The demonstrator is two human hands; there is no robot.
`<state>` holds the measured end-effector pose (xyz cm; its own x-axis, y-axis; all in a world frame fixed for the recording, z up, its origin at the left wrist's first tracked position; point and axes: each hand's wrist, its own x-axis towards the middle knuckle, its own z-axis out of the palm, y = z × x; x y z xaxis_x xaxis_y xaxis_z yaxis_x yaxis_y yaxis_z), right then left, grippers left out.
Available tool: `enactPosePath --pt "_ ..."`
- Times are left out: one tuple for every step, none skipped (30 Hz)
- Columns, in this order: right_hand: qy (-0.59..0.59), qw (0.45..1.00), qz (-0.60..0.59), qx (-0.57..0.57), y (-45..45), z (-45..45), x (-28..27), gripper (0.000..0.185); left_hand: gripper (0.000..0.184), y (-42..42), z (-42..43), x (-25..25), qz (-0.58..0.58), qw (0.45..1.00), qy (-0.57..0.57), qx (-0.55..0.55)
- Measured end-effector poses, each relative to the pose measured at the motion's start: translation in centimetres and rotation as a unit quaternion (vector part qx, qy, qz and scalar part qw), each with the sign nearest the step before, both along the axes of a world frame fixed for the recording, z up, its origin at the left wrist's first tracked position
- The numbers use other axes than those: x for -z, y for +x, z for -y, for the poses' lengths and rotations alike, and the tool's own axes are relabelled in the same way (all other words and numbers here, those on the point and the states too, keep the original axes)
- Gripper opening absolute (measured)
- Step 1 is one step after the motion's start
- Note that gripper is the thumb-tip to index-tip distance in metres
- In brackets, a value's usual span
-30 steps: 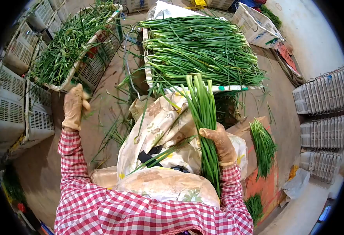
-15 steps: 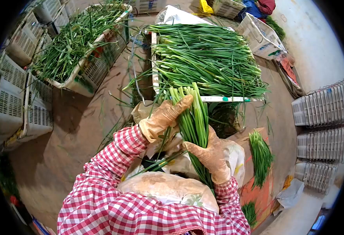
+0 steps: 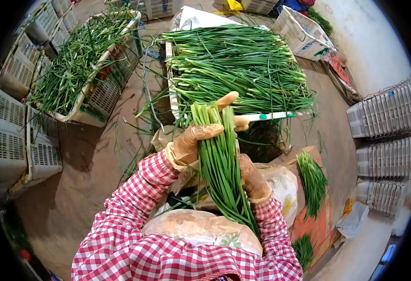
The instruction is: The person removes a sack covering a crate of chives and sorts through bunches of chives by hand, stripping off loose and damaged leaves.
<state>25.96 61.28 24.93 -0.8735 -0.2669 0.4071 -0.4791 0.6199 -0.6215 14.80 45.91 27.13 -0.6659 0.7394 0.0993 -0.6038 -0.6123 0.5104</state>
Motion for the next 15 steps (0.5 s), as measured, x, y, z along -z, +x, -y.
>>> enactPosePath --pt "0.005 0.999 0.029 -0.034 0.2 -0.7 0.4 0.039 0.087 -0.3 0.1 0.4 -0.019 1.000 -0.011 0.021" --pt "0.009 0.996 0.057 -0.068 0.4 -1.6 0.9 0.042 0.088 -0.5 0.2 0.7 -0.038 0.998 -0.022 0.042" --pt "0.155 0.966 0.188 -0.086 -0.9 -2.7 2.1 0.037 0.088 -0.6 0.5 0.1 -0.035 0.996 -0.038 0.066" --pt "0.317 0.894 0.291 -0.127 -2.2 -3.9 3.2 0.033 0.089 -0.4 0.3 0.3 -0.049 0.997 -0.018 0.052" --pt "0.041 0.915 0.400 -0.027 -2.6 -4.0 0.5 0.030 0.087 -0.5 0.3 0.6 -0.045 0.997 -0.037 0.047" --pt "-0.265 0.867 0.418 0.060 -2.9 -4.2 -2.1 0.038 0.086 -0.6 0.4 0.9 -0.040 0.997 -0.057 0.045" --pt "-0.358 0.837 0.399 0.113 -3.3 -4.8 -3.9 0.048 0.082 -0.4 0.4 0.6 -0.048 0.995 -0.074 0.034" --pt "-0.423 0.828 0.351 0.106 -4.2 -6.1 -3.5 0.055 0.079 -0.4 0.2 0.8 -0.057 0.996 -0.065 0.031" --pt "-0.375 0.859 0.309 0.165 -4.6 -5.6 -5.9 0.055 0.077 -0.7 0.3 1.1 -0.059 0.994 -0.083 0.049" --pt "-0.364 0.866 0.293 0.177 -5.2 -5.6 -7.2 0.053 0.076 -0.8 0.3 1.3 -0.063 0.991 -0.100 0.066" --pt "-0.342 0.886 0.271 0.159 -5.5 -5.3 -8.3 0.051 0.073 -0.7 0.3 0.9 -0.054 0.986 -0.142 0.071" --pt "-0.317 0.905 0.247 0.136 -5.8 -4.9 -9.0 0.048 0.073 -0.5 0.2 0.7 -0.057 0.986 -0.141 0.074" --pt "-0.301 0.913 0.247 0.119 -6.0 -4.7 -9.2 0.045 0.066 -0.4 0.2 0.4 -0.057 0.986 -0.139 0.067" --pt "-0.284 0.921 0.246 0.100 -6.3 -4.3 -9.5 0.042 0.060 -0.3 0.2 0.1 -0.057 0.987 -0.137 0.060" --pt "-0.171 0.933 0.286 0.136 -6.4 -3.4 -10.6 0.039 0.058 -0.3 0.2 0.0 -0.088 0.980 -0.172 0.051"
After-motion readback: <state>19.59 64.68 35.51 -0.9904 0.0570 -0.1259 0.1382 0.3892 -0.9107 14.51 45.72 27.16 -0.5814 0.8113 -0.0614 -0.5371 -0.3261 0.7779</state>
